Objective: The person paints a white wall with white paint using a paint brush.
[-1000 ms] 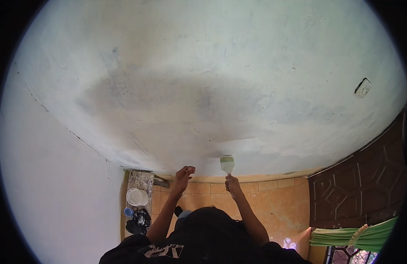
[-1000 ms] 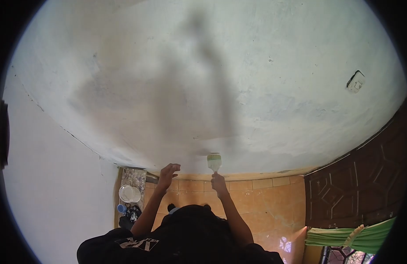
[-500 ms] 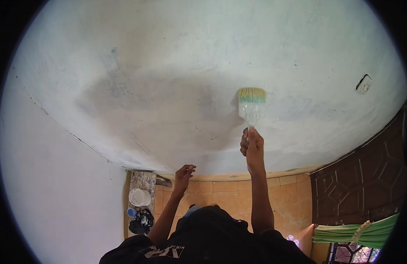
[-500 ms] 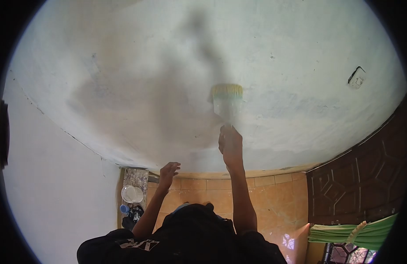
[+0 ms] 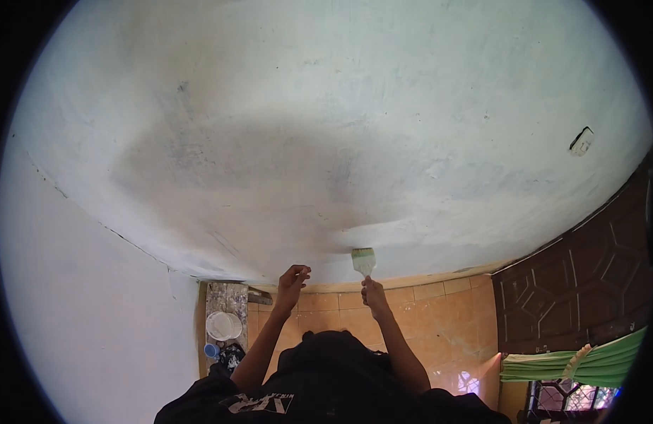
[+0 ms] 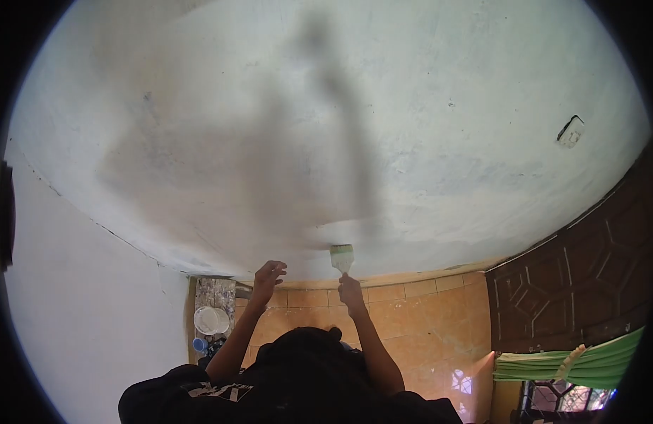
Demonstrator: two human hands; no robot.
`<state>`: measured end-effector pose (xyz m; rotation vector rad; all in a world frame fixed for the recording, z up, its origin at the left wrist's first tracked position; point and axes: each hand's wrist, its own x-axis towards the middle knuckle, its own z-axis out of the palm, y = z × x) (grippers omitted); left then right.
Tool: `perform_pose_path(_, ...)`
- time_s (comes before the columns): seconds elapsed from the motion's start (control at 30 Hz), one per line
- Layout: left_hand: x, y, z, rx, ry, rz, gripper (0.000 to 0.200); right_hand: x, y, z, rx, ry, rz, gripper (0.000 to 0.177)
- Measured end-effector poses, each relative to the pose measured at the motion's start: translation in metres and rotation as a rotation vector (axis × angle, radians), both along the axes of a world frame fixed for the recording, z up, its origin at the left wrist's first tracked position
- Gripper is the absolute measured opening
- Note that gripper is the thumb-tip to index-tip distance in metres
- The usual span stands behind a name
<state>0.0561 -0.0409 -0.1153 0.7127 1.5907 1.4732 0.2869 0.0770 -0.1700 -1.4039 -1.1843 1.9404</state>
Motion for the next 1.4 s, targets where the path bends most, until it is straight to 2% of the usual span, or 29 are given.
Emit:
perform_pose_path(0.1,0.000,0.001,0.001,-0.011,0.008,-0.041,0.023,-0.001,-0.003,0.063,0.072,0.151,0.037,0.034)
perform_pose_path(0.3,0.002,0.012,0.000,-0.022,0.004,-0.090,0.022,-0.007,-0.010,0.228,0.293,0.272,-0.032,0.035)
perform_pose_path(0.43,0.004,0.013,0.006,-0.013,0.013,-0.122,0.022,-0.019,0.006,0.263,0.446,0.375,-0.081,0.037)
perform_pose_path(0.53,0.002,0.008,0.003,-0.012,0.018,-0.125,0.022,-0.029,0.024,0.231,0.484,0.392,-0.083,0.040)
perform_pose_path(0.6,0.001,0.002,-0.001,-0.011,0.020,-0.126,0.022,-0.034,0.032,0.169,0.505,0.445,-0.061,0.043)
perform_pose_path(0.67,-0.002,-0.002,-0.002,-0.013,0.021,-0.127,0.023,-0.030,0.018,0.116,0.475,0.283,-0.069,0.046)
perform_pose_path(0.8,-0.005,-0.013,-0.007,-0.034,0.022,-0.154,0.024,-0.015,-0.015,0.014,0.166,0.086,-0.113,0.043)
perform_pose_path(0.87,-0.004,-0.014,-0.008,-0.031,0.035,-0.180,0.024,-0.011,-0.013,-0.010,0.054,0.006,-0.141,0.040)
perform_pose_path(0.97,-0.004,-0.018,-0.007,-0.026,0.054,-0.224,0.025,-0.008,-0.008,-0.011,0.021,-0.034,-0.158,0.036)
perform_pose_path(1.03,-0.003,-0.019,-0.008,-0.024,0.061,-0.242,0.025,-0.010,-0.003,0.033,0.054,-0.040,-0.129,0.035)
perform_pose_path(1.13,-0.004,-0.019,-0.014,-0.020,0.050,-0.236,0.026,-0.002,-0.015,0.101,0.261,0.111,-0.107,0.036)
perform_pose_path(1.2,-0.001,-0.019,-0.012,-0.032,0.051,-0.221,0.026,-0.006,-0.019,0.164,0.319,0.130,-0.145,0.036)
perform_pose_path(1.3,0.007,-0.018,-0.010,-0.043,0.025,-0.215,0.024,-0.010,-0.014,0.238,0.500,0.293,-0.188,0.037)
perform_pose_path(1.4,0.013,-0.015,-0.008,-0.029,0.017,-0.231,0.023,-0.020,0.014,0.272,0.595,0.294,-0.216,0.038)
